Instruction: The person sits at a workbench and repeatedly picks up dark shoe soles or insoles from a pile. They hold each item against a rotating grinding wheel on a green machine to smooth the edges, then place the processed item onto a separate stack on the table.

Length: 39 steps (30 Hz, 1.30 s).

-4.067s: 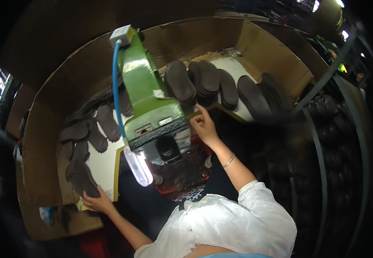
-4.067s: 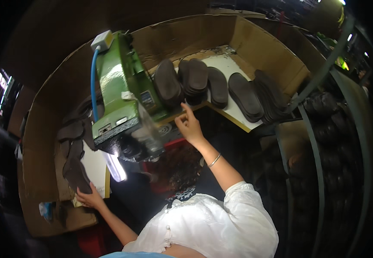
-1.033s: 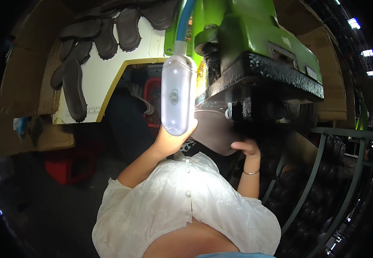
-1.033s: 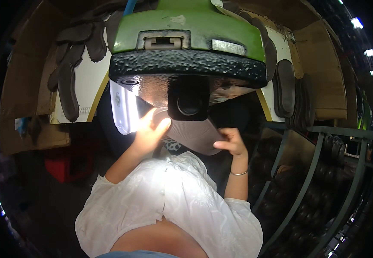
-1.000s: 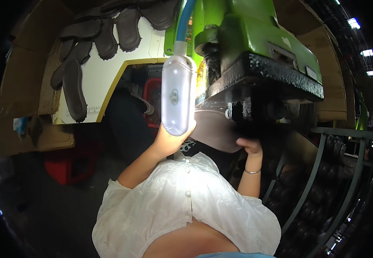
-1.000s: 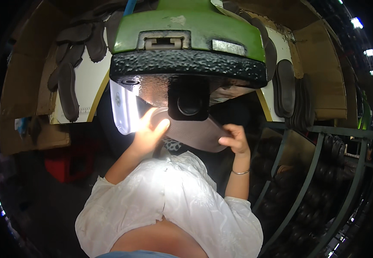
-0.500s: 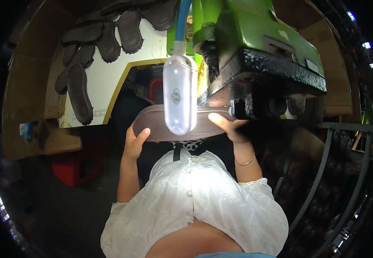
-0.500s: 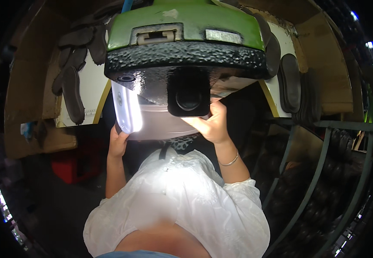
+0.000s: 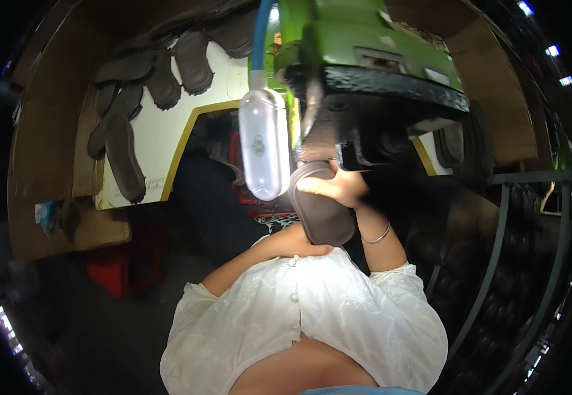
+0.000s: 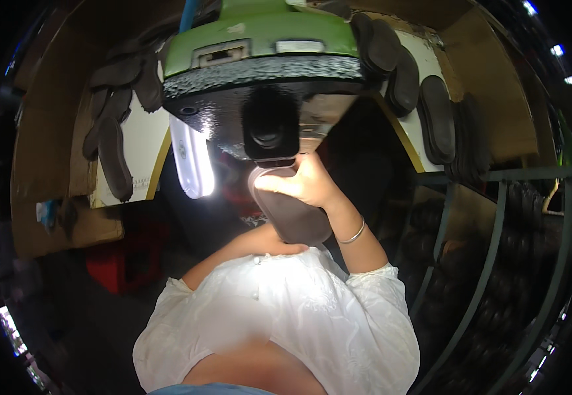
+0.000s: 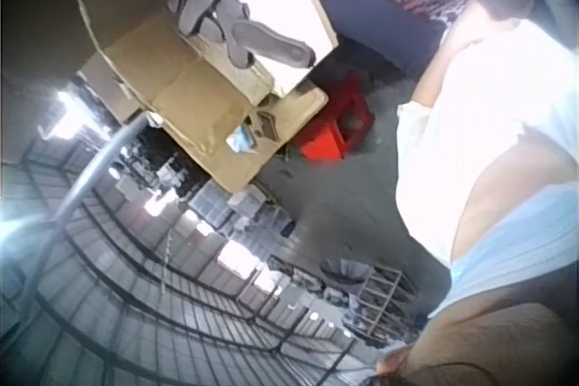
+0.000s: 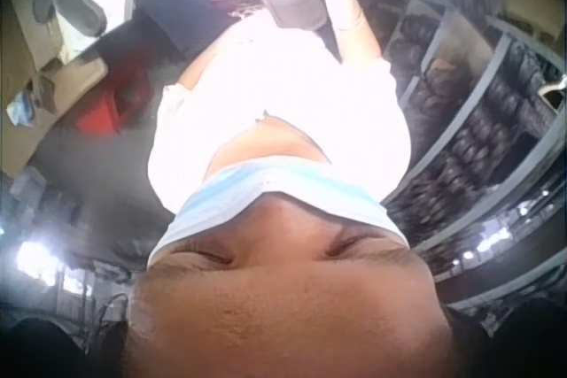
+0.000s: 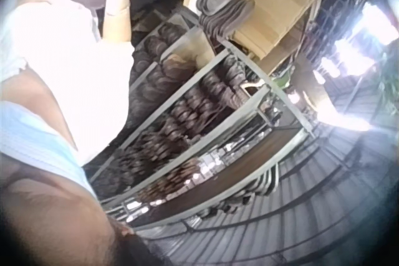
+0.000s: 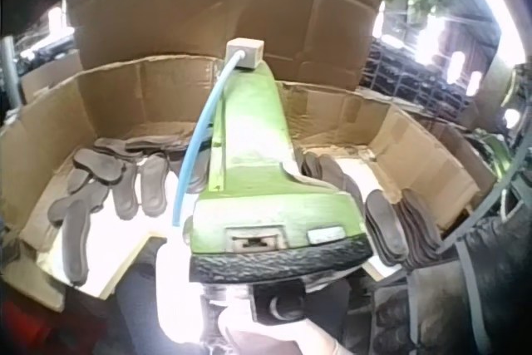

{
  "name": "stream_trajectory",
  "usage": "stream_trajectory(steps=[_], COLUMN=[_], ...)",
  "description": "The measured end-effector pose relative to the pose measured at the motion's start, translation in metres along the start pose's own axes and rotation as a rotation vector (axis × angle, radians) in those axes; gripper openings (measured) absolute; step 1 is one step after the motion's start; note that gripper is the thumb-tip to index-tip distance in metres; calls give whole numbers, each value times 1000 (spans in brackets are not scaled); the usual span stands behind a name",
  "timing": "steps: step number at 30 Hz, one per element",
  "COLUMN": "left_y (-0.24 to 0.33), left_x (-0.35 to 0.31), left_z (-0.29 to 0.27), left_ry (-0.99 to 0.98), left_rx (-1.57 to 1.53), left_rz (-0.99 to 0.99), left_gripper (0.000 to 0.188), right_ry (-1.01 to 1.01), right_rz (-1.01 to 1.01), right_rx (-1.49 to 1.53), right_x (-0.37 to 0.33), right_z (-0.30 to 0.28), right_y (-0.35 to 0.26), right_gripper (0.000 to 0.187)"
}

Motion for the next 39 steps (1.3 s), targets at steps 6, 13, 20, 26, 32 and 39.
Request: stream_trajectory(steps=[6,13,20,26,32,39], left_y=[0,-22,52,7,97,109], left_x=[-5,-48,-184,-304,-256,-130], left_z=[-38,-114,-215,-277,-223,-156], left_ry=[194,669,1668,1875,1830,939], left_rx=[169,133,1089,1054,868,154], left_rz=[-198,-137,-76,-417,143,687], left_gripper=[47,29,41,45,49,57], right_ry=[762,1107,1003,1039,920,-99], right_rz=[-309,-405,-127,-54,-19,172], right_rx=[93,289,399,393,319,452], right_x=[-49,-53,-17,-35,-42,-36], right_z=[-133,-243,-247,-196,-171,0], right_y=[-19,9,87,111,157,130], right_gripper=[21,39,60,53,29,69])
Point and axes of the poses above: each hand's wrist, its own x-axis towards the middle knuckle, its own z-axis out of the palm, y = z × x, the point moved 8 cm from there along x, towards the middle knuckle, and after that the axes turned 3 degrees about -x, right-handed, at the moved point
